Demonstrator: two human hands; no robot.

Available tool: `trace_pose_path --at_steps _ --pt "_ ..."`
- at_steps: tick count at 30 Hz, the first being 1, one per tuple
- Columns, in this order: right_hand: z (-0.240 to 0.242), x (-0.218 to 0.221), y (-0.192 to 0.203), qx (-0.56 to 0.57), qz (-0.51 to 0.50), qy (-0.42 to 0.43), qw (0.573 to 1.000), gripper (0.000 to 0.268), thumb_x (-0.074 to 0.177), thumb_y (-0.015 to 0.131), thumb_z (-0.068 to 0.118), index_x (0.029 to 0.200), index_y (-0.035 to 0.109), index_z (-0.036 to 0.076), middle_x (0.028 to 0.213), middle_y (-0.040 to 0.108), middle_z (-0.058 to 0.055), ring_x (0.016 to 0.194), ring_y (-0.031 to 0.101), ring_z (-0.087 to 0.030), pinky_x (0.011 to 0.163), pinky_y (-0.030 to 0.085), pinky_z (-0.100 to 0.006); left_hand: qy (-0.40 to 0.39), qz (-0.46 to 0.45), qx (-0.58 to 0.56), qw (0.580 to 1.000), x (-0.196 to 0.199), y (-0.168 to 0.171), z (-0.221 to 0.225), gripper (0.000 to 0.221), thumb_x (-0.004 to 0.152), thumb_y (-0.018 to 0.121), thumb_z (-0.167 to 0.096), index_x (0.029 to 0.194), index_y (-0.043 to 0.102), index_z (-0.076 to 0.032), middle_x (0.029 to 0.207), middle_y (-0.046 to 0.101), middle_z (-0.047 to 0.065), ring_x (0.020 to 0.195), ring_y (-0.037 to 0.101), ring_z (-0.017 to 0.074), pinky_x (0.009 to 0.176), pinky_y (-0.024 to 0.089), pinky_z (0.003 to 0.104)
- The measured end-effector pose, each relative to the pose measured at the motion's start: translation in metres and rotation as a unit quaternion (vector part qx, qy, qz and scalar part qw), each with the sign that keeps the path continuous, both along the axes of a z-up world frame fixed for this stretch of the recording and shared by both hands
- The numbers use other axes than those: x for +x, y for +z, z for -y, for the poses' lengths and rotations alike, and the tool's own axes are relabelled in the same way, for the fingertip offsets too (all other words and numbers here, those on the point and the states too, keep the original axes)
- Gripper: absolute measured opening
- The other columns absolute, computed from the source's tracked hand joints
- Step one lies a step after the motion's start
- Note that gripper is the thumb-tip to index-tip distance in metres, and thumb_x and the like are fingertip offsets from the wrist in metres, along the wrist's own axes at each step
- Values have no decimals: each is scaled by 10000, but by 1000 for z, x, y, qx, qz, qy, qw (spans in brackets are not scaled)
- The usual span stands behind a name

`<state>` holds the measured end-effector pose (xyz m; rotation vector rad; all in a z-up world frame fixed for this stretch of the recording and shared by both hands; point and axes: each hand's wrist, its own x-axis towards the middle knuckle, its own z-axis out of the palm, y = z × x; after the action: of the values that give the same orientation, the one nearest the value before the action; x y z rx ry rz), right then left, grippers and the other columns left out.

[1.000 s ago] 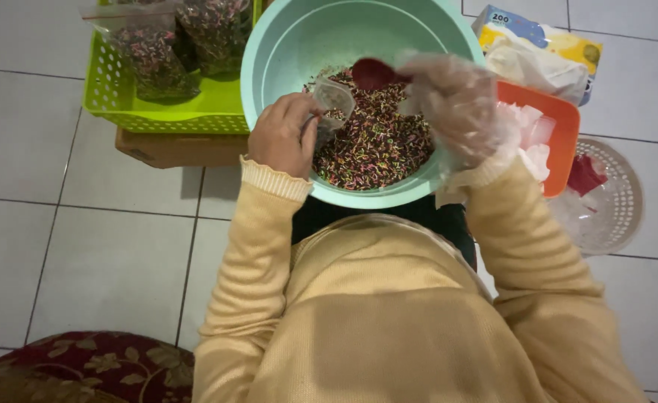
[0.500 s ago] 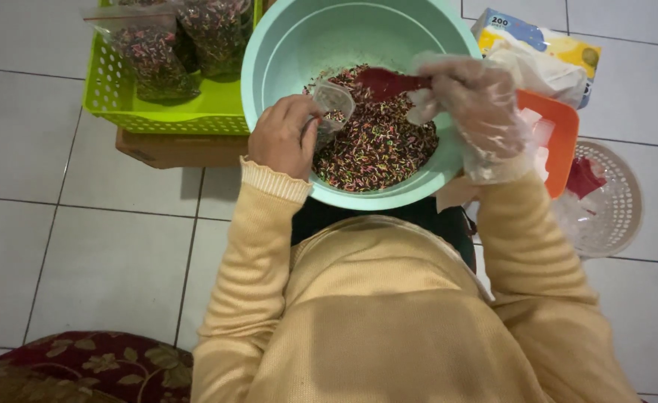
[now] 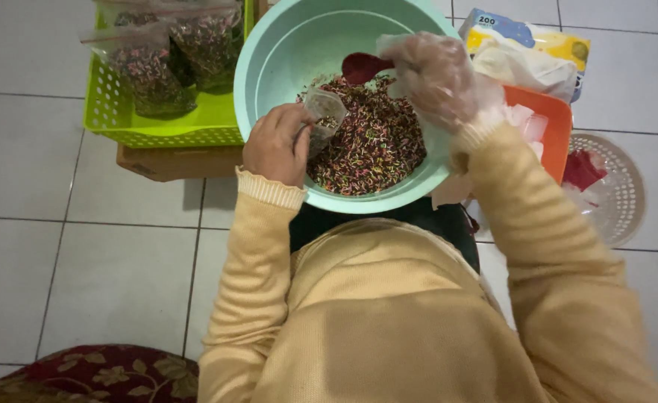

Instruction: Scooping sprinkles from a bowl into small plastic bags using a spoon and a measuring cup.

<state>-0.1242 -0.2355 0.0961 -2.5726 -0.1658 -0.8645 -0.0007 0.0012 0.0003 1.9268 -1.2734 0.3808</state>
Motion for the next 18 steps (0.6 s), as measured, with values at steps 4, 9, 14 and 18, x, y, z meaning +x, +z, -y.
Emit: trace_pose_path --at_steps 4,9,14,18 --pt "22 32 -15 40 -180 -88 979 237 1079 481 -38 1074 713 10 754 672 -90 483 562 -120 315 433 -223 -5 -8 1 1000 -2 9 -1 151 946 672 -31 1073 704 -107 1118 724 101 1016 686 306 867 543 438" --pt "99 113 -76 114 -608 -306 724 505 643 920 489 975 685 189 736 646 -70 671 630 -198 665 576 -328 -18 -12 2 1000 -2 10 -2 143 946 658 -20 1064 701 -87 1137 715 115 1027 675 320 871 532 452" --pt "23 70 7 38 -511 -224 829 130 1029 583 87 1091 680 26 826 592 -83 530 524 -158 345 391 -221 -16 -5 -7 1000 -5 15 -4 155 965 646 -12 1086 704 -90 1133 705 106 1069 676 307 909 522 428" --pt "-4 64 38 53 -520 -263 811 685 933 414 865 910 701 243 681 562 60 592 538 -128 855 402 -370 7 -16 18 1000 -6 16 -3 188 941 675 -12 1078 709 -136 1196 733 103 1096 700 290 927 547 429"
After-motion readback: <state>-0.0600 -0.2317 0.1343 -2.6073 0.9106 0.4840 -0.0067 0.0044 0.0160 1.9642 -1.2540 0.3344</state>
